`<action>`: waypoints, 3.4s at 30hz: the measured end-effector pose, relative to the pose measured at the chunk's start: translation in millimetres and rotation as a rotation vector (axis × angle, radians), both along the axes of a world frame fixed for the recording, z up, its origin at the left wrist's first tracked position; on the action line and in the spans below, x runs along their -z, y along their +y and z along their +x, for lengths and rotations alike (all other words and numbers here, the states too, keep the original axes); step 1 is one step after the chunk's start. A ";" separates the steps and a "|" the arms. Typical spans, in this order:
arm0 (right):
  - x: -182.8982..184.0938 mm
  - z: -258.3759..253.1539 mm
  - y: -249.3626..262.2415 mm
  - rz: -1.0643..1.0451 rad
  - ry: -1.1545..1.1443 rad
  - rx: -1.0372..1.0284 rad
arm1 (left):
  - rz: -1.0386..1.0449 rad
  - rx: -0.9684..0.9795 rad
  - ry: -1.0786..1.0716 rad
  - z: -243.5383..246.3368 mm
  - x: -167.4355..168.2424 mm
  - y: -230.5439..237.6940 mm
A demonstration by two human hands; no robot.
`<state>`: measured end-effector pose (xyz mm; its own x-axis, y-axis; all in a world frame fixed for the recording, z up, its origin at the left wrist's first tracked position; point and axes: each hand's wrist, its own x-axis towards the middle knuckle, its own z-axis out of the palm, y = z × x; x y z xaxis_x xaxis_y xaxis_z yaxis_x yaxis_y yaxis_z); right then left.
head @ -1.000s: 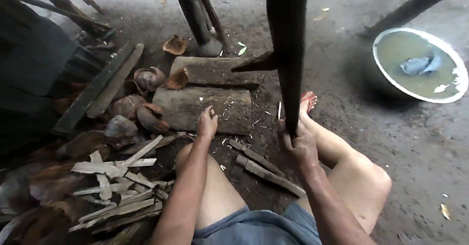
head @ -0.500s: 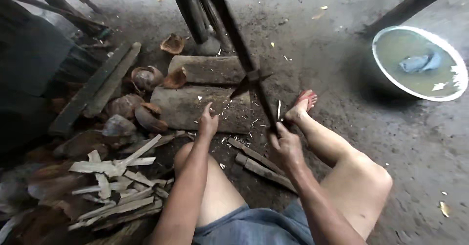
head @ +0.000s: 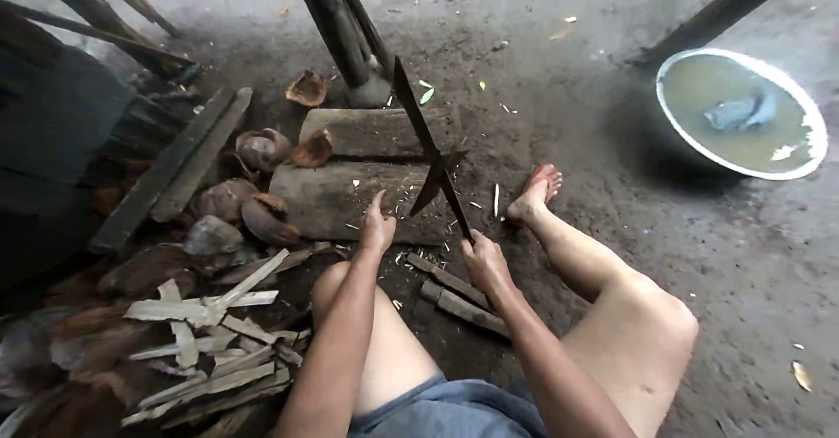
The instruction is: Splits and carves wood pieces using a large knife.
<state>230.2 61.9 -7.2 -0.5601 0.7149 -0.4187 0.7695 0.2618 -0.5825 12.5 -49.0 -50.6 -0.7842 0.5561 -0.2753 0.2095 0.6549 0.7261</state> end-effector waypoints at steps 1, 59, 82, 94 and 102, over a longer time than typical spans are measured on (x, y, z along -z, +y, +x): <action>-11.8 6.8 -2.6 0.037 0.056 0.009 | 0.016 -0.012 -0.015 -0.9 0.6 -2.4; 50.4 -19.1 -17.5 -0.148 -0.115 -0.099 | 0.646 -0.043 0.205 24.6 -24.2 60.5; 38.1 11.2 -22.8 -0.037 0.069 -0.039 | 0.618 -0.021 0.202 36.5 9.4 -6.7; 87.4 -8.2 -15.8 -0.121 -0.180 -0.083 | 0.687 -0.167 -0.032 45.4 20.3 15.8; 136.2 9.1 -43.6 -0.275 -0.302 -0.048 | 0.617 -0.331 -0.135 46.2 31.9 23.7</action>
